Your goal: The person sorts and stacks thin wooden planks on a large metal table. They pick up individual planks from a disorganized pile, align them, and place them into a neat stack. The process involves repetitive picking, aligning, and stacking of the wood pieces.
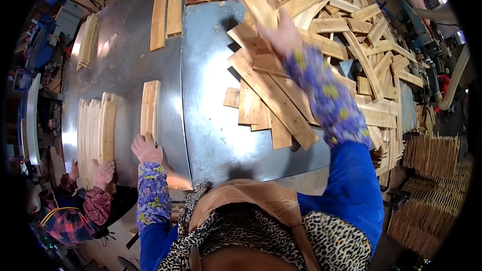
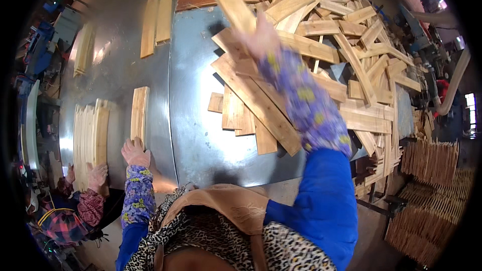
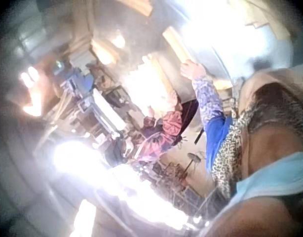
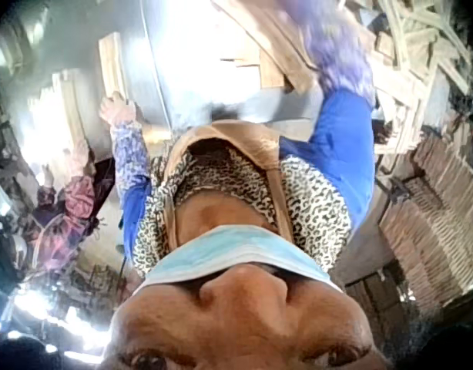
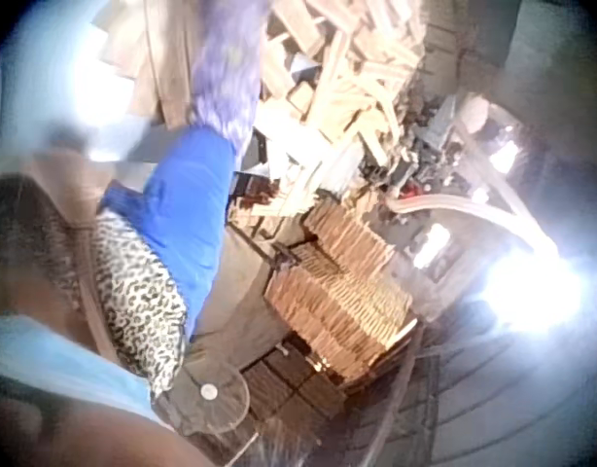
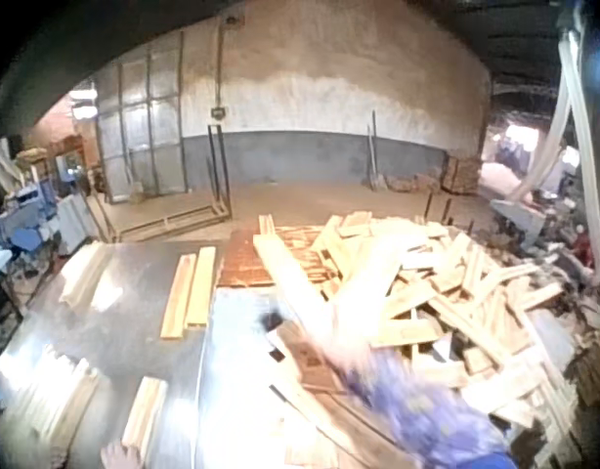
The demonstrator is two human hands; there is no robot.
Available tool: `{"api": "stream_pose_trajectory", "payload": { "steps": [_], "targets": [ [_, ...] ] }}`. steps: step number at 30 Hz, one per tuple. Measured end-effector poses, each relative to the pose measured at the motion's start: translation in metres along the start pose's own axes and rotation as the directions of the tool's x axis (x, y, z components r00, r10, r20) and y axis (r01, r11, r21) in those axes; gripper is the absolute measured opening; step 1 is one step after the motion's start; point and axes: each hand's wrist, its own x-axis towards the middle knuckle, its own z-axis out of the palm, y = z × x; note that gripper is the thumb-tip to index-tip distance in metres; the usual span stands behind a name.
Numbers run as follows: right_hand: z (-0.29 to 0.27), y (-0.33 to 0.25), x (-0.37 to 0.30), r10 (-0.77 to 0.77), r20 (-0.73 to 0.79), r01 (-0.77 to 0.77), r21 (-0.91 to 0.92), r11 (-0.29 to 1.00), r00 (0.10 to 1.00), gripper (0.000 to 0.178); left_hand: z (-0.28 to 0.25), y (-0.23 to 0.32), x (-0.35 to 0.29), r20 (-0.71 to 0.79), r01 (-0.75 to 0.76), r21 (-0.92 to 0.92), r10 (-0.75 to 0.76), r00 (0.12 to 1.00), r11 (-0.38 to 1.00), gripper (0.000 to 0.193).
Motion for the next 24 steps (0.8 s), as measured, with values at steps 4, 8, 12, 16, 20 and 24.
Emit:
{"api": "stream_pose_trajectory", "payload": {
  "steps": [4,8,12,16,20,24],
  "targets": [
    [-0.023,-0.013,0.112,-0.069,-0.088,0.044,-0.261,0.964,0.994,0.103,-0.005,0.007,-0.014,-0.035,0.014,-0.128,-0.019,0.999,0.992,0.082],
    [-0.03,0.12,0.1,0.078,0.261,0.11,-0.634,0.765,0.962,0.11,0.01,0.007,-0.05,-0.051,-0.004,-0.258,-0.009,0.999,0.966,0.083],
    [-0.051,0.21,0.065,0.131,0.122,-0.024,-0.636,0.772,0.984,0.112,-0.024,0.027,-0.075,0.253,0.22,-0.335,-0.137,0.958,0.916,0.081],
    [-0.06,0.263,0.059,0.341,-0.097,-0.325,-0.62,0.714,0.935,0.102,0.002,0.039,-0.076,0.11,0.118,-0.434,-0.078,0.991,0.893,0.076],
    [-0.066,0.271,0.066,0.314,-0.056,-0.287,-0.578,0.764,0.948,0.081,-0.027,0.1,-0.028,0.065,-0.009,-0.551,0.054,0.996,0.834,0.066],
    [-0.067,0.172,0.058,0.343,0.06,-0.323,-0.217,0.921,0.937,0.051,-0.059,0.219,0.023,-0.147,-0.23,-0.844,0.203,0.968,0.484,0.046]
  ]
}}
